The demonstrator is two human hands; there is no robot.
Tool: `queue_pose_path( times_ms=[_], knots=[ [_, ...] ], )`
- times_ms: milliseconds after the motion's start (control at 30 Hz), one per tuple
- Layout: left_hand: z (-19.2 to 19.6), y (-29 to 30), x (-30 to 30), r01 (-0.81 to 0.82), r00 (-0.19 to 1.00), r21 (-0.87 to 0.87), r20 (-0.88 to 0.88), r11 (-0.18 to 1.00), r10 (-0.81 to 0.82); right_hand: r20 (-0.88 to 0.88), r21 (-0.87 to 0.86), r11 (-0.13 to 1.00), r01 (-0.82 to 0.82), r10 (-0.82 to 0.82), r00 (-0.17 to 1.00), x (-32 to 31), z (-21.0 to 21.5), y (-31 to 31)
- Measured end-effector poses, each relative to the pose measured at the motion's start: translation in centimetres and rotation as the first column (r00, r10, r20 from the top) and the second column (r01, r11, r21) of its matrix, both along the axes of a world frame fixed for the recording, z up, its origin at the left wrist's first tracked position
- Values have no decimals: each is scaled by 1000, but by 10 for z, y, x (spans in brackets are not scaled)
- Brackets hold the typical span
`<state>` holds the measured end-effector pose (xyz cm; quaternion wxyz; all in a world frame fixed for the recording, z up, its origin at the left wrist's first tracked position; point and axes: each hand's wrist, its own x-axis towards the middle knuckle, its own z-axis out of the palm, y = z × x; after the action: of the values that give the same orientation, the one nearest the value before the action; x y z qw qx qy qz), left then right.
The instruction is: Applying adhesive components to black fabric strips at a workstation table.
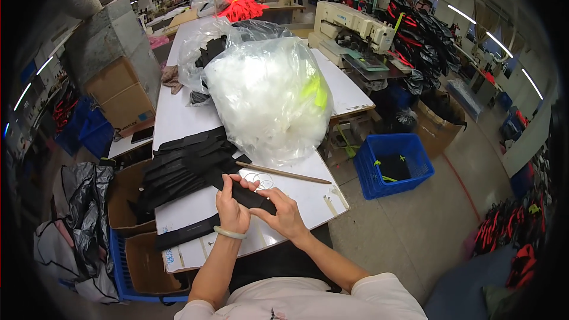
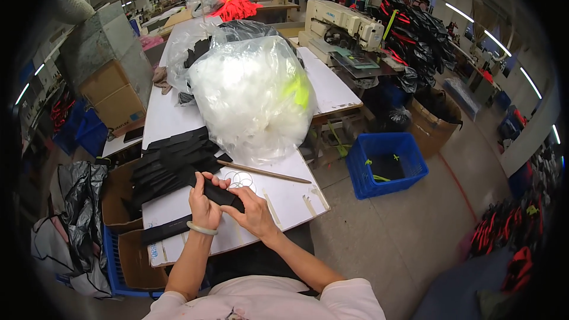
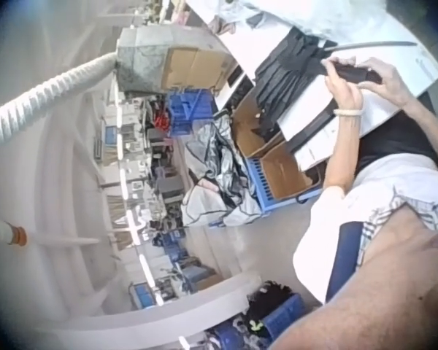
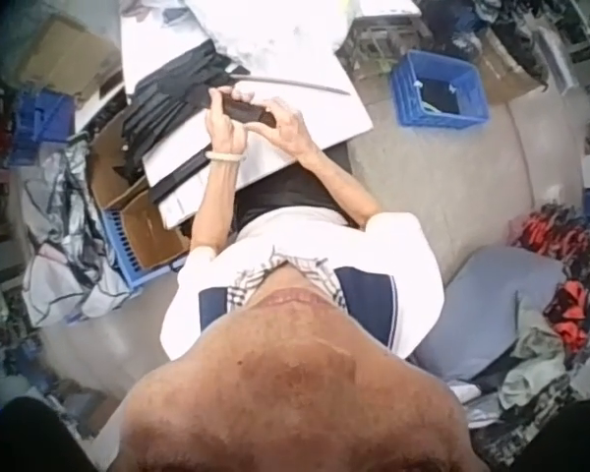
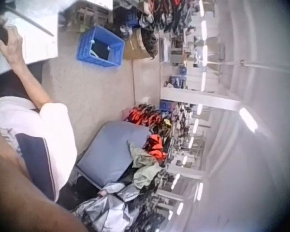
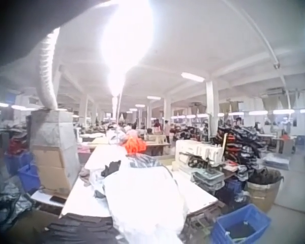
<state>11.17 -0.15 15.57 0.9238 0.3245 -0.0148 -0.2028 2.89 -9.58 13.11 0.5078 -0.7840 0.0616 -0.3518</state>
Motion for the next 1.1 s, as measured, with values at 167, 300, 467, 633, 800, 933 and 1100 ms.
queue_pose_path(
  times_ms=[167, 300, 467, 633, 800, 933, 1100],
  knots=[
    [-10, -3, 0, 163, 986, -128, 40, 978, -159, 30, -196, 980, -33, 39, 999, -7, 3, -12],
    [-23, -9, -4, 147, 989, -19, -18, 989, -147, 1, -60, 998, -21, 21, 1000, -13, -11, -12],
    [-29, -18, 0, 1, 994, 290, -104, 957, 31, -75, -50, 996, -77, 73, 994, -8, -29, -16],
    [-27, -7, 10, -37, 985, 271, -151, 962, 81, -103, -83, 974, 209, -217, 971, 88, -59, -106],
    [-26, -6, -9, 97, 983, 297, -179, 950, -45, -255, -597, 753, 277, -506, 824, 158, -89, -137],
    [-32, 5, 0, 60, 977, 273, -213, 960, -1, -302, -537, 811, 234, -444, 843, 163, -90, -133],
    [-31, -1, 2, 51, 972, 241, -234, 969, 7, -308, -157, 922, 355, -387, 869, 153, -81, -121]
  ],
)
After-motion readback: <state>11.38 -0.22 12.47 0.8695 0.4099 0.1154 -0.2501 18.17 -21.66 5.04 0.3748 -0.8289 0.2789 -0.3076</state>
